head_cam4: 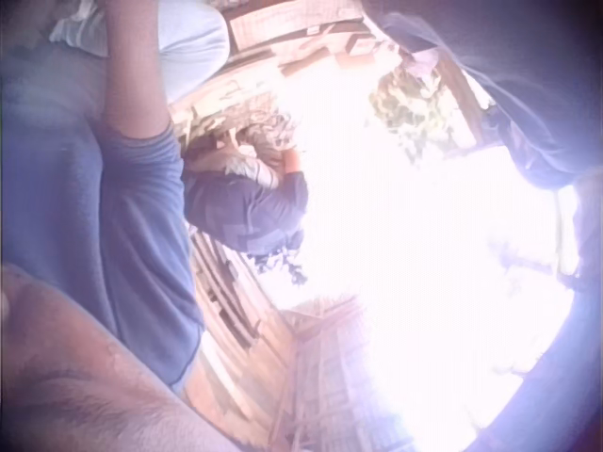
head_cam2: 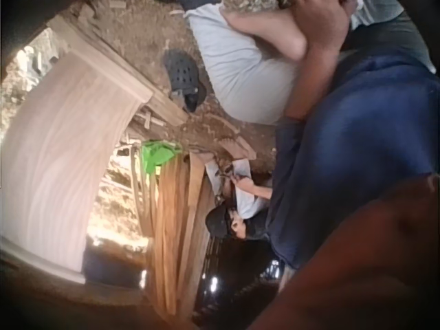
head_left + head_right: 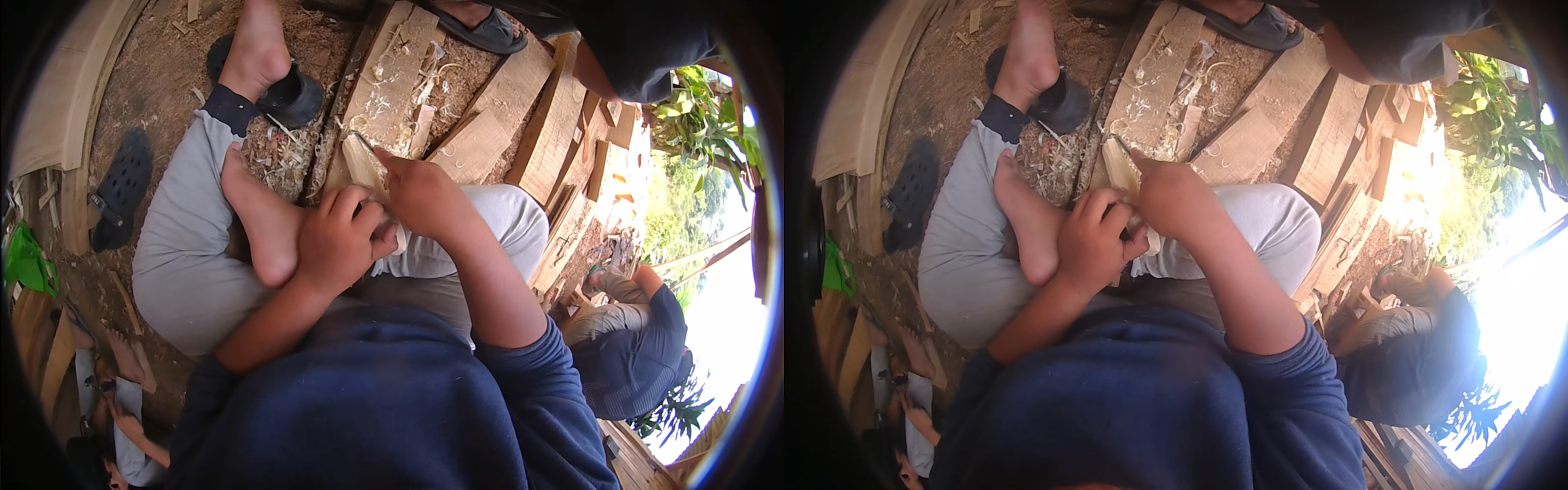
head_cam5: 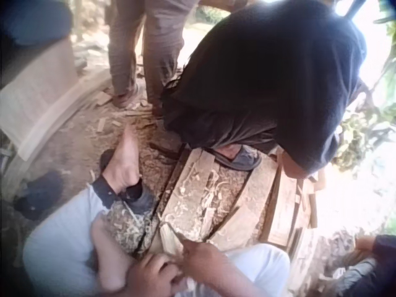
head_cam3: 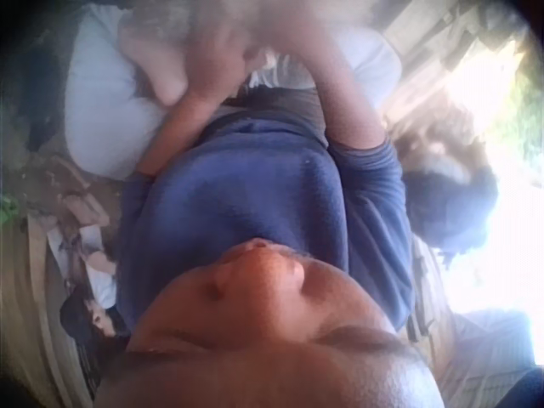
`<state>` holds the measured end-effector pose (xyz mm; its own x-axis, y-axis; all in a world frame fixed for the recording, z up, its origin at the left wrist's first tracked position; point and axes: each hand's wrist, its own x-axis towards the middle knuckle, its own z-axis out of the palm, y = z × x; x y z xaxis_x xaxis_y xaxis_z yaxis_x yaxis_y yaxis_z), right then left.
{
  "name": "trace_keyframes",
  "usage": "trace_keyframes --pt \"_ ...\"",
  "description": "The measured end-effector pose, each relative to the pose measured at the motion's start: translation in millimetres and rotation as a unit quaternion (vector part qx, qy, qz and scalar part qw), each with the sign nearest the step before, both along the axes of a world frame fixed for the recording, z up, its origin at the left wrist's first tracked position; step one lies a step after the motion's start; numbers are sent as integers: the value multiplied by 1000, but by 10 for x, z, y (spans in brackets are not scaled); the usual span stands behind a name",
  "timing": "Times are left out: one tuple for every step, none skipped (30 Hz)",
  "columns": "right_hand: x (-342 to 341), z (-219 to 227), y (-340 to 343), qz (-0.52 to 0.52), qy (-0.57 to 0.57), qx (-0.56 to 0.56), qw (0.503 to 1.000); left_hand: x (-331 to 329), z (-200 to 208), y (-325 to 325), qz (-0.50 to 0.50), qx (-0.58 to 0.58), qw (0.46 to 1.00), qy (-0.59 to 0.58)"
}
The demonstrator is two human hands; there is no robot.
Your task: The person sits on the ground and carves a small piece of wood using a chisel. They hold the wood in their left hand and use the chisel in their right hand to shave off thin layers, creating wood shavings that fall onto their lap and the ground.
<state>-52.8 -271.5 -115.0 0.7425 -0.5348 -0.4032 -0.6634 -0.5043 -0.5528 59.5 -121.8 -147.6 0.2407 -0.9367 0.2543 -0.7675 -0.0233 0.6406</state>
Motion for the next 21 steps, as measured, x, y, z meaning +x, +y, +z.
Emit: trace_keyframes --pt "-40 2 -24 8 2 0 1000 9 -5 13 2 -2 1000 3" --pt "-91 18 -50 15 6 -3 1000 12 -2 11 0 -1 1000 9" --pt "-119 144 -31 -36 38 26 998 24 8 10 -1 0 1000 16" --pt "-206 175 -12 -47 15 28 998 41 18 12 -2 1 1000 22" --pt "-328 221 16 -63 -5 30 998 48 36 20 -1 4 1000 28" --pt "-408 267 65 -79 -26 33 996 56 45 30 1 7 999 34" --pt "-468 368 126 -86 -1 68 994 59 45 40 2 11 999 40" --pt "-474 575 178 -94 23 105 990 67 47 48 3 8 999 41" --pt "-502 711 239 -102 46 138 984 82 48 39 3 2 999 40" --pt "-566 739 327 -83 57 110 989 82 45 31 4 -4 999 40" --pt "-620 766 411 -63 67 80 993 76 58 19 3 -6 999 46" --pt "-662 778 483 -42 75 50 995 76 66 2 2 -8 999 50" --pt "-693 786 541 -29 91 31 995 74 73 -13 2 -10 998 55" --pt "-698 782 562 -28 87 29 995 71 69 -23 -1 -15 999 45" --pt "-699 779 580 -27 83 28 996 70 56 -32 -3 -20 999 36" --pt "-704 772 593 -26 79 26 996 65 47 -39 -5 -26 999 26" --pt "-718 734 602 -19 63 17 998 57 39 -40 -4 -25 999 24" --pt "-730 677 601 -12 47 9 999 49 34 -41 -3 -25 999 21" --pt "-730 641 590 -5 31 0 1000 44 35 -42 -1 -25 1000 19" --pt "-715 625 565 -6 34 9 999 42 43 -48 -3 -24 1000 17" --pt "-694 609 533 -7 37 19 999 40 55 -56 -5 -22 1000 16"
